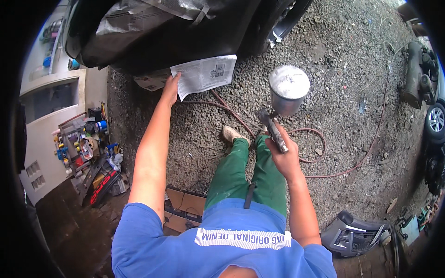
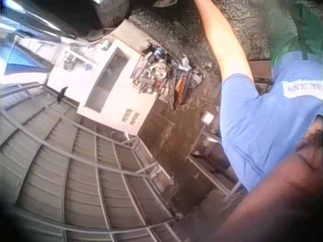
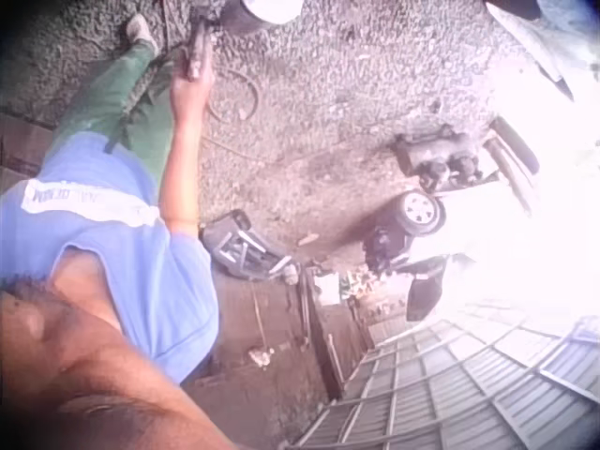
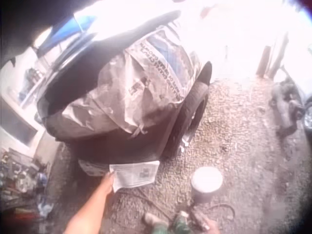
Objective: The person uses a spray gun to apply paint to the lower bumper of a black car, then sits on the ground to open and inspect the spray gun's paint canister.
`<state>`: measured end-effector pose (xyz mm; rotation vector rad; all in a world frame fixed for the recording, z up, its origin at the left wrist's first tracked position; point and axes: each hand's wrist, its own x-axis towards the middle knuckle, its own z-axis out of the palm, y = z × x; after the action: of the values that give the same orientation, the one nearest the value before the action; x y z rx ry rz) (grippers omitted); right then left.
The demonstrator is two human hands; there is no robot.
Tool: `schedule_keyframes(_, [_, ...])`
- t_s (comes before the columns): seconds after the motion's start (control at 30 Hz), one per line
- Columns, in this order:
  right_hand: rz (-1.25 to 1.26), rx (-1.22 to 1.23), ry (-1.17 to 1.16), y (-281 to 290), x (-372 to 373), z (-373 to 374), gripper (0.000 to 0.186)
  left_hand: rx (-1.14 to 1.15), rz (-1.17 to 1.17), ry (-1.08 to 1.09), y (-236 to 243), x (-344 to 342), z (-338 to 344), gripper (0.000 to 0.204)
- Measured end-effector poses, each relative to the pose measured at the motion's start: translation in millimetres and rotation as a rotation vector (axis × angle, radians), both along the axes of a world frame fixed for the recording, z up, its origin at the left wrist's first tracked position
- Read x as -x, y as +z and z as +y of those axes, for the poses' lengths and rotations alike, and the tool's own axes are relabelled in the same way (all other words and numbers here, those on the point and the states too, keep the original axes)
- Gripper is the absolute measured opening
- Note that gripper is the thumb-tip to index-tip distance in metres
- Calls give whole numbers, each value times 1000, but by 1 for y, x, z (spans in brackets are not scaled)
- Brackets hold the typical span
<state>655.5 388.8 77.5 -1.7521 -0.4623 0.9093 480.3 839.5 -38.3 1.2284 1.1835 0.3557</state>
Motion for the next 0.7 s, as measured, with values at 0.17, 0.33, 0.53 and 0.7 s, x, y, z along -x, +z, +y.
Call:
schedule_keyframes(0.17, [43,6,-115,1,2,45,52,49,-151,82,-1,-14,-15,33])
schedule_keyframes(0.33, [70,-115,-165,0,2,81,50,29,-168,200,-6,-10,-13,38])
schedule_keyframes(0.53, [21,-96,-194,-8,-3,96,43,-51,-57,241,-6,-18,-18,36])
schedule_keyframes(0.7, [-9,-62,-211,-22,-9,100,41,-151,-64,250,-11,-17,-18,32])
